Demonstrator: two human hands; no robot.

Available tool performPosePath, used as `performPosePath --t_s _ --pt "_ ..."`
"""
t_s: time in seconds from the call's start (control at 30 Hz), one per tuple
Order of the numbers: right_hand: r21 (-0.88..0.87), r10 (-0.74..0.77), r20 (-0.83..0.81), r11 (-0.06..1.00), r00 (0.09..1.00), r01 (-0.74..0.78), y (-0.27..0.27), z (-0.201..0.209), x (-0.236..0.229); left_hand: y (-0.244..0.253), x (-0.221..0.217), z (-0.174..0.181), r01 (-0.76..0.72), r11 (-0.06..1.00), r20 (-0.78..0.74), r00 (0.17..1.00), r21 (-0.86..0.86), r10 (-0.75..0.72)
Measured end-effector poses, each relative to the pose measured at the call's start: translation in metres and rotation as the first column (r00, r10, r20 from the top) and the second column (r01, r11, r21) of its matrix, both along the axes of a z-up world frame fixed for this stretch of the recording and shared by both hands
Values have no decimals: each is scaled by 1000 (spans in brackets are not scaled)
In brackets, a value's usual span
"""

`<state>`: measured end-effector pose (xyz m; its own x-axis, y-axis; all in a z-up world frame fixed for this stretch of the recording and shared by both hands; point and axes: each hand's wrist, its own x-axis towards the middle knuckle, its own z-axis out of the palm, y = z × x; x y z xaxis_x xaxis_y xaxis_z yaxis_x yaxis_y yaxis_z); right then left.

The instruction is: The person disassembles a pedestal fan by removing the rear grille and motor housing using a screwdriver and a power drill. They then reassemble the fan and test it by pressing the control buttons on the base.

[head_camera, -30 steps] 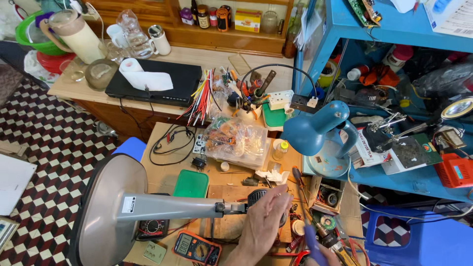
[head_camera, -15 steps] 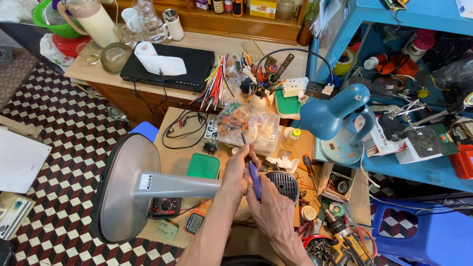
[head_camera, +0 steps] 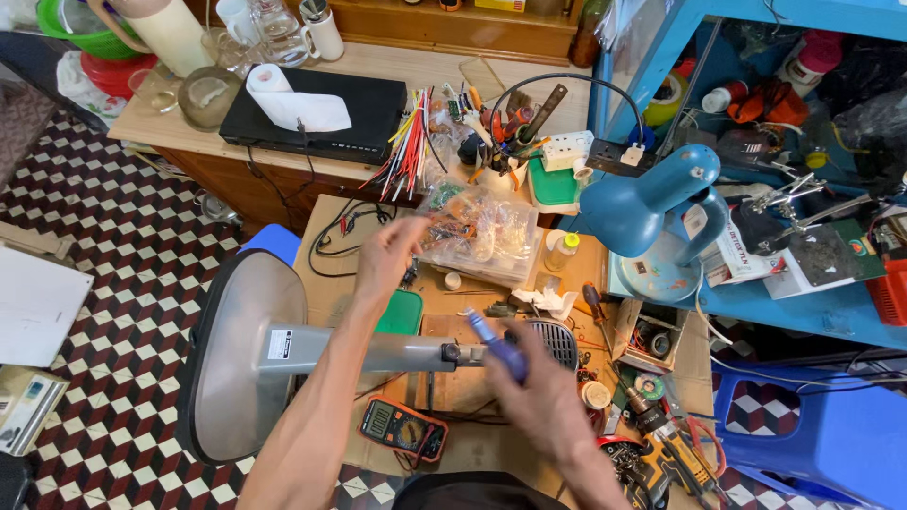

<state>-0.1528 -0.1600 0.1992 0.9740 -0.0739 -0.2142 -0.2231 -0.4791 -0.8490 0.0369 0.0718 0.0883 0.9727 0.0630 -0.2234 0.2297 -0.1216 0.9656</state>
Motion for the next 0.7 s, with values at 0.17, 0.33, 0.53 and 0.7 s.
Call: performPosePath --t_s 0.17,0.33,0.53,0.7 --pt "423 -351 64 857 934 293 -73 10 36 -50 -81 68 200 929 396 862 311 -318" --pt "519 -365 -11 794 931 317 -95 9 42 -72 -104 99 144 878 420 835 457 -356" --pt "523 -323 -94 789 942 323 -105 -7 38 -83 -110 95 109 860 530 747 499 -402" --pt "582 -289 -113 757 951 298 -109 -18 38 -84 -114 95 93 843 552 716 530 -427"
